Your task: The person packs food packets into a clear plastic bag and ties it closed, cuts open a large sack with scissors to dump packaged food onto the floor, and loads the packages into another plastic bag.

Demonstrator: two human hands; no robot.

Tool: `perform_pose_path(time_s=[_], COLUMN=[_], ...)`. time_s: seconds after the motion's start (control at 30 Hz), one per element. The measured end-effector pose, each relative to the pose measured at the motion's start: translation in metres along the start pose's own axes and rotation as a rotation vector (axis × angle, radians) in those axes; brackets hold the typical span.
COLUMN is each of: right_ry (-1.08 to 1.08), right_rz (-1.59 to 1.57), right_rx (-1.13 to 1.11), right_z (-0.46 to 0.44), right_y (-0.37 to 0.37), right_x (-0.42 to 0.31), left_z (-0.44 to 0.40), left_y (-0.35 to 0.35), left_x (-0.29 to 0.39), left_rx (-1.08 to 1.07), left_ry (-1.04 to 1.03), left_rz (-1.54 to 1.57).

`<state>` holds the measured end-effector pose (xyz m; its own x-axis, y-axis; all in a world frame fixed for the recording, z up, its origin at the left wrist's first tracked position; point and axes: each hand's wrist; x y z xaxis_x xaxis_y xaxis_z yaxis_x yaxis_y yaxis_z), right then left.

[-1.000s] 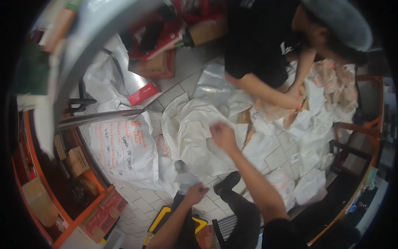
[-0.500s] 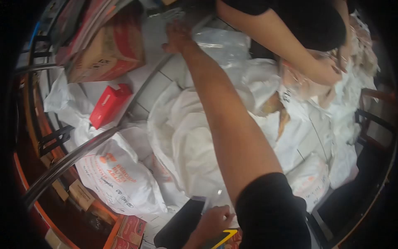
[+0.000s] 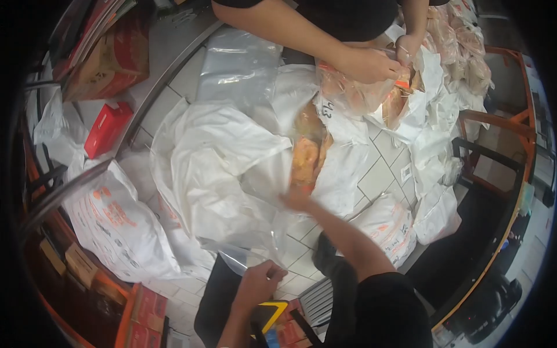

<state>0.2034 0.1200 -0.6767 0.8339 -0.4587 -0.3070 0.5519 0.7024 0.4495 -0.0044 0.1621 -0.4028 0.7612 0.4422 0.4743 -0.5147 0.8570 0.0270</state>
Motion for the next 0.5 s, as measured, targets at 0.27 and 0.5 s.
perform_pose_path(time_s=[0.27, 0.5], right_ry=[0.416, 0.326], right_rz=[0.078, 0.273], right_rx=[-0.197, 0.468], right_z=[0.037, -0.052], right_y=[0.051, 0.107], right_x=[0.008, 0.076], left_z=[0.034, 0.033], left_y=[-0.116, -0.153], left_x=[-0.001, -0.043], left_rx=[0.223, 0.259], left_ry=[-0.029, 0.058], left_rz=[0.307, 0.212])
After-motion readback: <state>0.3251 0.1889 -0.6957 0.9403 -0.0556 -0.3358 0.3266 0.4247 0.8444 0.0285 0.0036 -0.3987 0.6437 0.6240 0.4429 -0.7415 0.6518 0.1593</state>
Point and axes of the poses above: each hand's wrist, its own z-axis away from the middle knuckle, its own y-axis out of the back of the hand, x = y × z, and after that the axes turned 8 degrees about -z, right-handed
